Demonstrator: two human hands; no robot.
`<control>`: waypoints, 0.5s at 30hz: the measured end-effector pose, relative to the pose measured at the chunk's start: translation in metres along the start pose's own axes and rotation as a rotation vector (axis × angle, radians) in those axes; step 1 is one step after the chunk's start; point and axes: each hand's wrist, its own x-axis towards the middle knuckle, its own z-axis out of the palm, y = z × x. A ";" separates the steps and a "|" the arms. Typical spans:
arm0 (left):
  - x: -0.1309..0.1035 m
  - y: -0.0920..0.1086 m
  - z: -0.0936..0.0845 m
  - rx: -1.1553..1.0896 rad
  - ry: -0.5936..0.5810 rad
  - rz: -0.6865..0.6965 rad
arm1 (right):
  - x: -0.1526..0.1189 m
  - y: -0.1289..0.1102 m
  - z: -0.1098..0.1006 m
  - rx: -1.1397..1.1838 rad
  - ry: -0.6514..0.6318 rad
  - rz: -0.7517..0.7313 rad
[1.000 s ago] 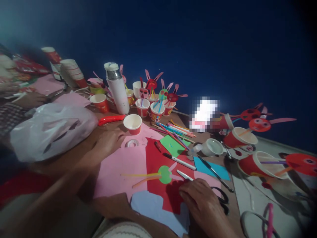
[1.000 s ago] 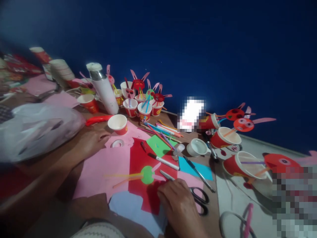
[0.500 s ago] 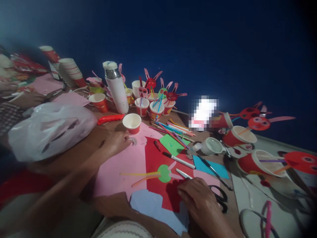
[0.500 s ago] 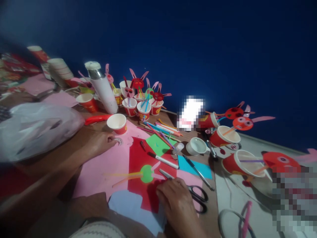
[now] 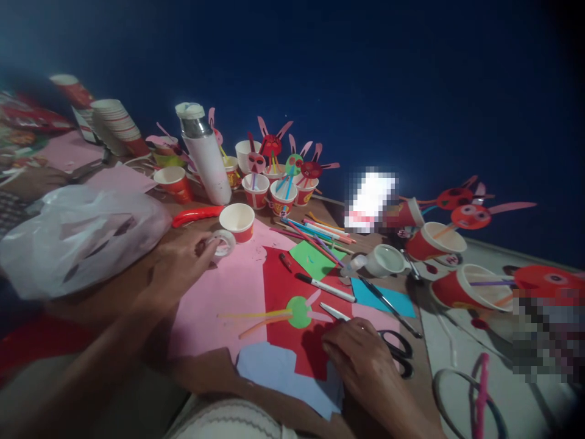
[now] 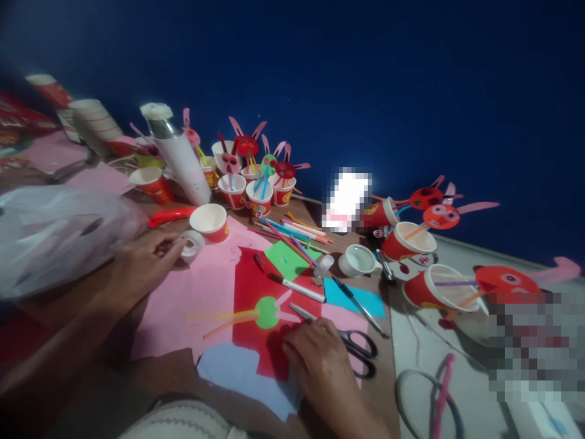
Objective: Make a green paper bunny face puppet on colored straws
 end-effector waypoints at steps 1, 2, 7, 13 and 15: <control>-0.005 0.001 -0.003 -0.030 0.031 -0.034 | 0.000 0.000 0.000 -0.002 -0.006 0.001; -0.010 0.004 -0.006 -0.098 0.032 -0.079 | 0.000 -0.001 -0.001 0.000 -0.012 0.001; -0.039 0.046 0.000 -0.973 -0.427 -0.285 | 0.009 -0.010 -0.009 0.056 0.003 -0.030; -0.050 0.094 0.031 -1.605 -1.090 -0.471 | 0.035 -0.024 -0.028 0.220 0.106 0.090; -0.049 0.098 0.039 -1.676 -1.216 -0.496 | 0.044 -0.028 -0.031 0.323 0.115 0.186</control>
